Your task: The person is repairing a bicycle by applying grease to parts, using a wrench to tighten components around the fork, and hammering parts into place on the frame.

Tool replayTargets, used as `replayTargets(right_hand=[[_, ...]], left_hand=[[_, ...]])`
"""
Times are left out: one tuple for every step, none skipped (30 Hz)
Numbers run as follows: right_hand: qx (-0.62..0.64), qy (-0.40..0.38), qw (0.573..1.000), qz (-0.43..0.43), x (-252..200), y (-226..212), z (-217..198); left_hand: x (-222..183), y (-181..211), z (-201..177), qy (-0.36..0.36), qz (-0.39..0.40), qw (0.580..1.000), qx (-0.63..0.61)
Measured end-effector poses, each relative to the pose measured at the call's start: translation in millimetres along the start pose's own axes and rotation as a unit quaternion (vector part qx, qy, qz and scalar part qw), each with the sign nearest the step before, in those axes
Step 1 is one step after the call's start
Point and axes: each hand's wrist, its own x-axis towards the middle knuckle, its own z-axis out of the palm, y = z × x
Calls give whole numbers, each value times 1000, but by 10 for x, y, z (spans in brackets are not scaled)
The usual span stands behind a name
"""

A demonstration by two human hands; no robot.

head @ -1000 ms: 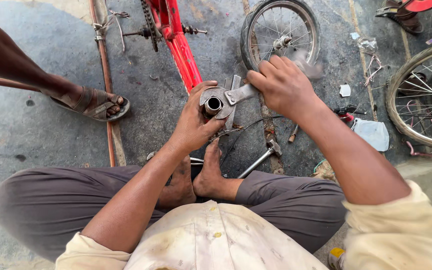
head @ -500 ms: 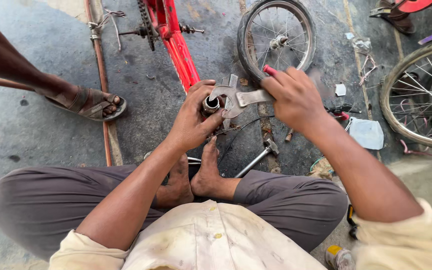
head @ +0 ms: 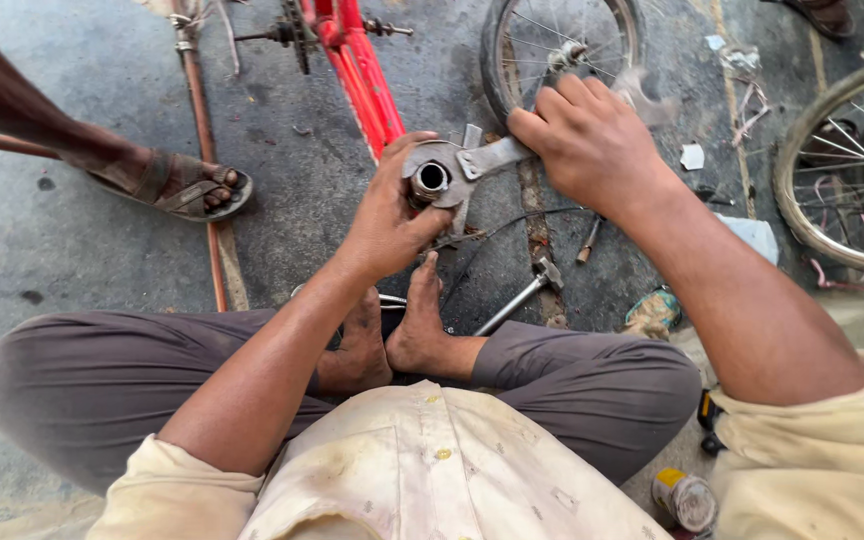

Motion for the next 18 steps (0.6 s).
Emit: replayTargets(right_hand=[[-7,2,1000,-9,44,-42,-97],[1,4,1000,5,59,-125,-226],[9,5,1000,18,43,-232,-369],[17,6,999,31,-3,-380,-521],[33,-35,997,57,-103,-530,-659],[48,-75,993,83,-242,-726,-787],[80,-92,987,108,-387,-960,-877],[110,-110,979,132,-486,-1047,-902],[118,-138,972,151,-580,-1067,-873],[126,-167,963,170,-703,-1100,-845],[131,-195,953,190,-807,-1072,-807],[147,-161,949,226,-875,-1007,-746],[160,-125,944,260,-904,-899,-671],[173,-89,936,293,-938,-824,-620],[181,-85,934,297,-947,-763,-568],[189,-82,931,301,-947,-713,-518],[200,-80,928,303,-958,-709,-473],[226,-60,929,286,-957,-706,-429]], left_hand=[[-5,11,-1,-1,-38,997,-65],[-4,23,-6,1,-18,1000,-25],[-7,32,-16,2,2,1000,15],[-9,41,-18,3,21,998,54],[0,47,-20,-2,43,996,74],[12,54,-23,-7,66,993,95],[24,66,-43,-11,88,989,118],[27,78,-59,0,80,992,95],[0,90,-51,5,69,995,70],[-38,103,-43,11,58,997,45],[-61,114,-20,22,34,999,-24],[-92,129,4,34,8,995,-92],[-105,146,0,46,-15,986,-159],[-113,166,-5,46,-22,989,-142],[-120,191,-39,49,-28,991,-122],[-113,216,-86,52,-34,993,-102],[-122,242,-140,24,-71,990,-123],[-117,269,-207,-4,-109,984,-143]])
